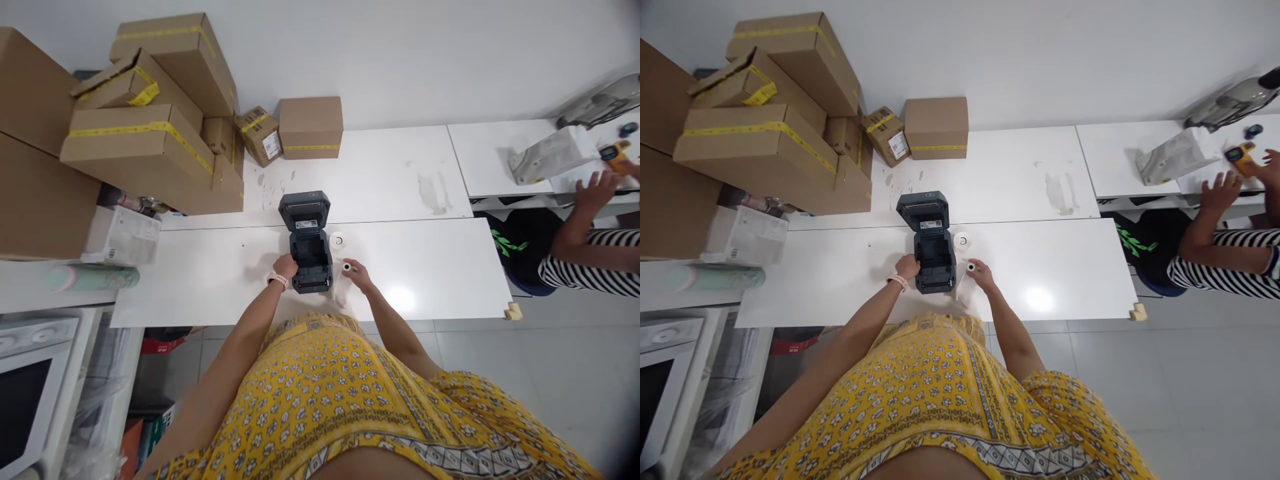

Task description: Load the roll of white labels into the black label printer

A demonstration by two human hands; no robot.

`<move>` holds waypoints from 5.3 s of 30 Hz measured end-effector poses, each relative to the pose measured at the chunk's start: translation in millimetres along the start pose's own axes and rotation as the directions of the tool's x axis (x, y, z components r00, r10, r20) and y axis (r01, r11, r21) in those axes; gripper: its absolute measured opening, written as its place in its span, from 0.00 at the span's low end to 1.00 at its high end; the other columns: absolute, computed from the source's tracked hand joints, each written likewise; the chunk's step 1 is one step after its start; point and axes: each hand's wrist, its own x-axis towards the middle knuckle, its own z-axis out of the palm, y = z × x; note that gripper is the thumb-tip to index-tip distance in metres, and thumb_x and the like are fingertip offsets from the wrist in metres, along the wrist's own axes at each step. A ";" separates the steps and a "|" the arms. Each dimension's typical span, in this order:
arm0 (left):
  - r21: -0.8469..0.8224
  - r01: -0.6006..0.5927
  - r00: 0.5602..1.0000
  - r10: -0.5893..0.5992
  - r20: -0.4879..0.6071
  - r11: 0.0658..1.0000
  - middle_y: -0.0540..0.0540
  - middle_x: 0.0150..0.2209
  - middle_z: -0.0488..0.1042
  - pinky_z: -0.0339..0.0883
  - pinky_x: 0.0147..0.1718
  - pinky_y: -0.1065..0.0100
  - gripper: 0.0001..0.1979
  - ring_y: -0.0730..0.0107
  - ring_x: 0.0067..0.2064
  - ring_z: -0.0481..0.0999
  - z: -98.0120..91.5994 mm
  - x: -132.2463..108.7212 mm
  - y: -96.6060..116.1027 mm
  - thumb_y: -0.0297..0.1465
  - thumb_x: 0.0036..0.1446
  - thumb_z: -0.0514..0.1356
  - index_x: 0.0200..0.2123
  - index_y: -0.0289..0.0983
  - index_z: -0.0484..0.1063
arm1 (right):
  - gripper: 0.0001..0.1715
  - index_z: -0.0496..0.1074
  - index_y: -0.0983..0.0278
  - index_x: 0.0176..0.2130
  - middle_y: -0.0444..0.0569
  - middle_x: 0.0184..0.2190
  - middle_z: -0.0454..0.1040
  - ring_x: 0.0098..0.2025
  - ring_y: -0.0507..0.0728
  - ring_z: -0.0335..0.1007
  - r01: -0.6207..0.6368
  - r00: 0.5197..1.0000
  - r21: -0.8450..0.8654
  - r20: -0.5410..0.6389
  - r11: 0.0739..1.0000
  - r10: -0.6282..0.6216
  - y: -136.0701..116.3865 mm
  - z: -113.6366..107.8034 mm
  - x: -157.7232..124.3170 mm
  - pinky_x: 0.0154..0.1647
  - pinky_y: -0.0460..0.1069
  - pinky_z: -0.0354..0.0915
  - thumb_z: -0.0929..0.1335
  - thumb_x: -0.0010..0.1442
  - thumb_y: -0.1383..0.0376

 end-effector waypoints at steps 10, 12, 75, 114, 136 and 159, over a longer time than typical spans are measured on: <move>0.016 -0.003 0.999 0.004 -0.035 1.000 0.30 0.48 0.76 0.68 0.44 0.60 0.16 0.49 0.51 0.76 17.1 1.1 -3.9 0.32 0.65 0.51 0.50 0.32 0.71 | 0.31 0.69 0.60 0.56 0.48 0.47 0.77 0.47 0.57 0.73 0.361 0.916 -0.025 0.200 0.932 -0.349 -99.9 16.8 -4.2 0.48 0.52 0.68 0.68 0.58 0.49; 0.002 0.002 0.999 -0.002 -0.042 1.000 0.30 0.48 0.76 0.68 0.44 0.60 0.16 0.50 0.52 0.76 18.2 0.9 -4.3 0.32 0.65 0.50 0.50 0.33 0.71 | 0.29 0.70 0.59 0.54 0.47 0.45 0.78 0.46 0.58 0.74 0.451 0.880 -0.252 0.284 0.856 -0.380 -126.9 36.5 3.9 0.49 0.52 0.67 0.72 0.55 0.52; 0.138 -0.630 0.756 0.644 -0.117 0.764 0.39 0.45 0.74 0.60 0.51 0.58 0.24 0.56 0.53 0.64 16.5 -24.9 -21.6 0.18 0.59 0.48 0.55 0.40 0.72 | 0.32 0.70 0.65 0.57 0.54 0.56 0.73 0.58 0.59 0.69 0.673 0.729 -0.627 0.652 0.392 -0.208 -105.3 86.6 30.8 0.58 0.51 0.64 0.60 0.56 0.81; 0.406 -0.549 0.808 0.589 0.032 0.731 0.38 0.68 0.54 0.42 0.59 0.32 0.30 0.42 0.69 0.48 32.1 -67.4 -19.6 0.23 0.64 0.49 0.66 0.53 0.59 | 0.28 0.69 0.56 0.61 0.47 0.56 0.74 0.58 0.60 0.67 0.706 0.705 -0.663 0.689 0.247 -0.166 -122.1 76.4 28.3 0.52 0.52 0.68 0.64 0.63 0.71; 0.230 -0.555 0.832 0.543 0.118 0.800 0.33 0.71 0.41 0.35 0.65 0.42 0.34 0.46 0.72 0.33 84.5 -90.5 10.9 0.33 0.64 0.48 0.71 0.33 0.45 | 0.36 0.65 0.64 0.62 0.58 0.53 0.74 0.58 0.64 0.64 0.707 0.706 -0.680 0.696 0.195 -0.132 -128.2 73.8 20.6 0.54 0.53 0.65 0.72 0.59 0.57; 0.290 -0.606 0.790 0.604 0.105 0.741 0.28 0.71 0.37 0.34 0.63 0.37 0.32 0.44 0.72 0.32 85.0 -102.2 -5.1 0.34 0.65 0.51 0.70 0.32 0.48 | 0.21 0.73 0.65 0.55 0.50 0.53 0.76 0.54 0.61 0.70 0.657 0.745 -0.640 0.633 0.399 -0.210 -136.9 80.3 13.6 0.54 0.52 0.65 0.64 0.63 0.67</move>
